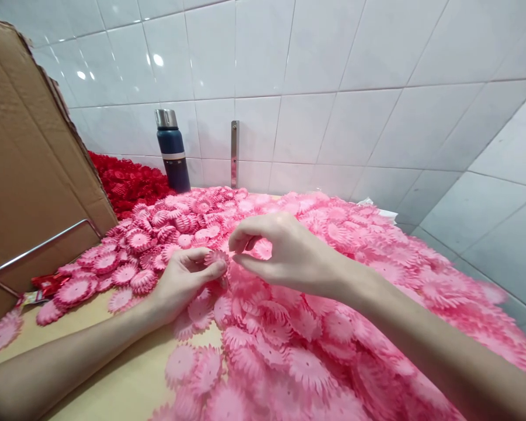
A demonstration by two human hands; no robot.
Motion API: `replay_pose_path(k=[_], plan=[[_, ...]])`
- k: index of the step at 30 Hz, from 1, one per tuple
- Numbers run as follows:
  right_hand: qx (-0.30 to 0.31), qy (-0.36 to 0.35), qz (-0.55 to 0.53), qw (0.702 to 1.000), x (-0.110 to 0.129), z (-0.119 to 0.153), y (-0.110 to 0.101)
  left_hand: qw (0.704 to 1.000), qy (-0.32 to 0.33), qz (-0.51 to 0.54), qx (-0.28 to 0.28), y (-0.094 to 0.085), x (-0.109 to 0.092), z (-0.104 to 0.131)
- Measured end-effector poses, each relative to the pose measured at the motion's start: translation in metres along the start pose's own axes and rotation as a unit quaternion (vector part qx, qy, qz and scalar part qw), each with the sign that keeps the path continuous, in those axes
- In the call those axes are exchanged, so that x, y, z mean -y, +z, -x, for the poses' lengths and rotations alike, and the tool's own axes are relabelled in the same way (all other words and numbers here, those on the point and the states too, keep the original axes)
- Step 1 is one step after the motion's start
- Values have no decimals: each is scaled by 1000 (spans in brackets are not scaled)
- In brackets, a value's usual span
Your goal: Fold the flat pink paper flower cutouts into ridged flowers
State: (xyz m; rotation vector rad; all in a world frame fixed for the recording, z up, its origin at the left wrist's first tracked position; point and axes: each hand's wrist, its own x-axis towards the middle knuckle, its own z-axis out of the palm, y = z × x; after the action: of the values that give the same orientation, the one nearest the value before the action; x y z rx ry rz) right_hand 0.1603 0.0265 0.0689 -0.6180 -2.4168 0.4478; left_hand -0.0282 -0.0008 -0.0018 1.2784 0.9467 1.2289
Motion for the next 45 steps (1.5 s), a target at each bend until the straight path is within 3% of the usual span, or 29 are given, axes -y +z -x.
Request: replay_pose_path(k=[4, 10, 21, 27, 33, 39, 45], plan=[[-8, 44, -55, 997, 7, 0, -2, 998, 36, -47, 4, 1, -1, 4], [20, 47, -75, 996, 11, -1, 4, 996, 56, -72, 17, 1, 0, 8], [6, 17, -28, 999, 14, -2, 4, 998, 30, -32, 34, 5, -2, 9], [-1, 35, -23, 999, 15, -2, 6, 999, 29, -28, 23, 5, -1, 6], [-6, 50, 30, 998, 12, -2, 15, 996, 42, -79, 18, 5, 2, 5], [-6, 6, 169, 986, 13, 2, 22, 997, 12, -68, 21, 4, 1, 4], [-6, -34, 220, 975, 10, 2, 23, 997, 18, -65, 34, 5, -4, 4]])
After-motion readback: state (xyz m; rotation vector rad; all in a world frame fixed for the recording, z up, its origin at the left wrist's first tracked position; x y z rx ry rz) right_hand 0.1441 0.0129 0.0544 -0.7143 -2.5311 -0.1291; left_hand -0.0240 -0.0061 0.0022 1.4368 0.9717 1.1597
